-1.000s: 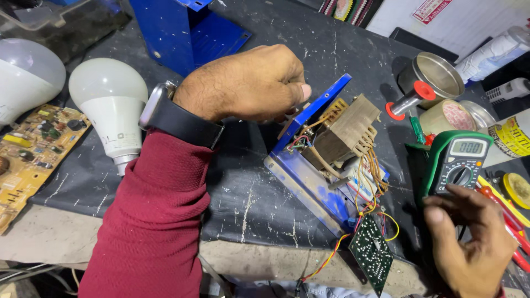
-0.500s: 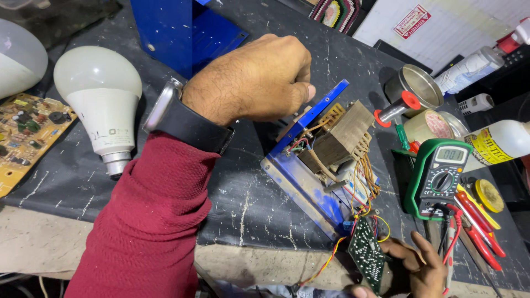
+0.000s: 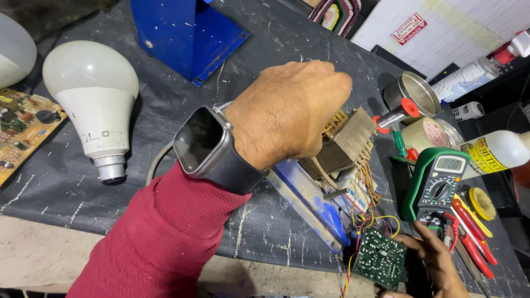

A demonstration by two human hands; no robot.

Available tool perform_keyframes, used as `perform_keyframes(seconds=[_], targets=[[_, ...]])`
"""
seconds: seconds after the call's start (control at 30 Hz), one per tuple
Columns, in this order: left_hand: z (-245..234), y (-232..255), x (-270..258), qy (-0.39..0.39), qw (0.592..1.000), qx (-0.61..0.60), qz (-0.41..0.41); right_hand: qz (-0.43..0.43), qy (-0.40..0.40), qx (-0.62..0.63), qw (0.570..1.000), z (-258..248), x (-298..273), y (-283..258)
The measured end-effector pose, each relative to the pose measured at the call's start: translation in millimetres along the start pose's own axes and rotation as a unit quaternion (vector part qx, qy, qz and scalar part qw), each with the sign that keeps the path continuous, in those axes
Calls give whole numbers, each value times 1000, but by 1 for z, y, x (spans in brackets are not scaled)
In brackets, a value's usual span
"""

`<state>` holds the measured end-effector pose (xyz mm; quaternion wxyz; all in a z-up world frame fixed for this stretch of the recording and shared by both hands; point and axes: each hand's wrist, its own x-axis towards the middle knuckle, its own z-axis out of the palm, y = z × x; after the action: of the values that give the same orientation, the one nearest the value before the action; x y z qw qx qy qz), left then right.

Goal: The person works on a blue metal electronic device, removing the cover and manipulating internal wires and a transformer. They use a multimeter to test connections on a circuit board and the device's components, then reassemble the unit.

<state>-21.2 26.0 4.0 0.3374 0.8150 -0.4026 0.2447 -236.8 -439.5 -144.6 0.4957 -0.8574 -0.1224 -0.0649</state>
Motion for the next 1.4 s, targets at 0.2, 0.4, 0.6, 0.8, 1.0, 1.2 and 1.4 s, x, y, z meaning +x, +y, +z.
perform_keyframes(seconds=[0.2,0.4,0.6,0.8,1.0,1.2,1.4], targets=[[-6,9,4,-168,973,54,-146,105,12,59,993,-59,3,43],[-13,11,9,-263,933,112,-218,-28,46,-332,942,8,46,-127],[-23,8,10,-299,925,90,-217,29,-163,-420,892,128,141,-232],[-27,9,11,-317,917,75,-230,179,-245,-426,852,163,181,-262],[-32,8,4,-259,943,61,-198,100,-311,-443,835,165,191,-262],[-36,9,5,-247,942,69,-216,-31,-310,-452,836,163,189,-254],[-34,6,0,-210,956,71,-190,38,-215,-483,848,166,181,-256]])
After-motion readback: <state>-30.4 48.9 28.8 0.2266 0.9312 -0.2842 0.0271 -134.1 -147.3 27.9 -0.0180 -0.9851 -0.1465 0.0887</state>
